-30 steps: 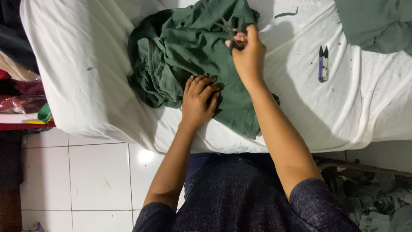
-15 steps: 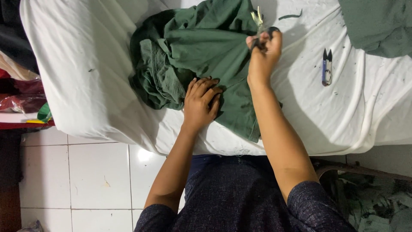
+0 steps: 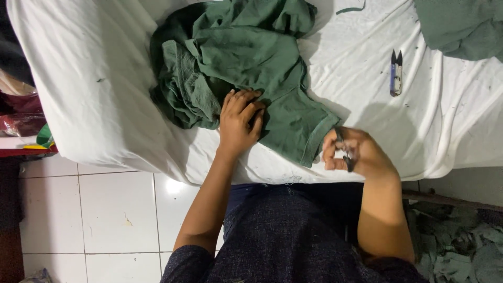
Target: Trimming excess fabric and loose threads from the seams of a green garment using scissors.
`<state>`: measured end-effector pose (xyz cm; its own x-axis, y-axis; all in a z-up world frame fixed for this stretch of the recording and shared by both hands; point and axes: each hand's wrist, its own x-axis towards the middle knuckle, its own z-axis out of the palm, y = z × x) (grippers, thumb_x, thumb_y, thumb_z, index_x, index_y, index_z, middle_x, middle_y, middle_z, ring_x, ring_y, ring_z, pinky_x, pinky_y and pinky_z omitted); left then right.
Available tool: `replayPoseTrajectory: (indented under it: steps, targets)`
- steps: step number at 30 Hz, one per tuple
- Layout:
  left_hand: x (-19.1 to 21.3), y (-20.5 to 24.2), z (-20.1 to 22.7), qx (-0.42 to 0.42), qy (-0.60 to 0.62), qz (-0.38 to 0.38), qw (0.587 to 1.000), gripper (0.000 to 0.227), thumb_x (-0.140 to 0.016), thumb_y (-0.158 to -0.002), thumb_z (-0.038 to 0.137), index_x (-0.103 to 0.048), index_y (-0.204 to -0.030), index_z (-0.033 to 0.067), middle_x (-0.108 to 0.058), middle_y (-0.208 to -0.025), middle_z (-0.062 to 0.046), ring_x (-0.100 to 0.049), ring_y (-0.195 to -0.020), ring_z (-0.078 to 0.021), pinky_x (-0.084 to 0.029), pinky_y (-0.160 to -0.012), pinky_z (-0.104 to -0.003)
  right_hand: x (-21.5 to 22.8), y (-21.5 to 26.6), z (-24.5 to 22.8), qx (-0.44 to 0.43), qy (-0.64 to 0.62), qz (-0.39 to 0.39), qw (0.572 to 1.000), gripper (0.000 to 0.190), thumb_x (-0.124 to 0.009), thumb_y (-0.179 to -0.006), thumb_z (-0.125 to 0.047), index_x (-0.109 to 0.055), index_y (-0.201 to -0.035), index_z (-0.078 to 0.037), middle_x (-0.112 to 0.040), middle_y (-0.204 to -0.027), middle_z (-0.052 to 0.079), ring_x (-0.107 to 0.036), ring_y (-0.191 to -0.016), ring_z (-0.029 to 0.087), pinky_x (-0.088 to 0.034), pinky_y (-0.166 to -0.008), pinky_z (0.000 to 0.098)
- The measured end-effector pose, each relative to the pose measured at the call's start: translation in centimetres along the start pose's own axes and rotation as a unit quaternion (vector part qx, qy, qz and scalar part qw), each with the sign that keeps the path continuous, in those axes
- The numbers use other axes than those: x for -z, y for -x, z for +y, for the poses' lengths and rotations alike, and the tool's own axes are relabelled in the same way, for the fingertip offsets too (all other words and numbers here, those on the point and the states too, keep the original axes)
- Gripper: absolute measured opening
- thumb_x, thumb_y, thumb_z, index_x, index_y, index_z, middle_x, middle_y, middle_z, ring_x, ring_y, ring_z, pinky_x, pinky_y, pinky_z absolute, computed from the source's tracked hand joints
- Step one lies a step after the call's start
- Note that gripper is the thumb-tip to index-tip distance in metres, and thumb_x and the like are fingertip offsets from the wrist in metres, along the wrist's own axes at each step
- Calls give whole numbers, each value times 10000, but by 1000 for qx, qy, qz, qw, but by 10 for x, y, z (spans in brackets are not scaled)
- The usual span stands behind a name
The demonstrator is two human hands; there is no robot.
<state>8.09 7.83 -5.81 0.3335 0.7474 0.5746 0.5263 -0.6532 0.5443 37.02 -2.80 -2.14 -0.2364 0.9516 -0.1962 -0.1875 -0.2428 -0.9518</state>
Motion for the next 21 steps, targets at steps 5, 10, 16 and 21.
replayPoseTrajectory:
  steps: [5, 10, 16, 21]
  targets:
    - [-6, 8, -12, -29, 17, 30, 999, 65, -696, -929, 172, -701, -915, 108, -672, -1124, -115, -621, -1156, -386, -407, -1081, -585, 4, 16, 38, 149, 114, 214, 959, 393, -871, -804, 3, -591, -1078, 17, -699, -882, 151, -695, -875, 186, -531, -895, 300]
    - [25, 26, -14, -14, 12, 26, 1000, 323, -656, -763, -18, -672, -1069, 87, -630, -1149, -148, -576, -1198, -443, -361, -1124, -612, -44, 6, 13, 211, 383, 105, 893, 513, -940, -661, -180, -621, -1042, -56, -728, -1259, 142, -661, -1194, 323, -444, -997, 434]
    - [73, 32, -16, -7, -81, -44, 996, 606, -613, -686, -92, -631, -1273, 61, -609, -1259, -173, -531, -1270, -458, -341, -1124, -602, -48, -6, 56, 299, 589, 127, 740, 309, -834, -698, -46, -642, -938, -84, -711, -1308, 94, -629, -1244, 301, -392, -1043, 515]
    - [73, 33, -43, -33, -148, -43, 988, 320, -647, -844, -75, -718, -1124, 64, -649, -1228, -152, -561, -1263, -423, -339, -1130, -572, -42, -11, 63, 370, 550, 172, 729, 191, -715, -745, 8, -659, -897, -92, -777, -1056, 24, -736, -1060, 256, -469, -1055, 523]
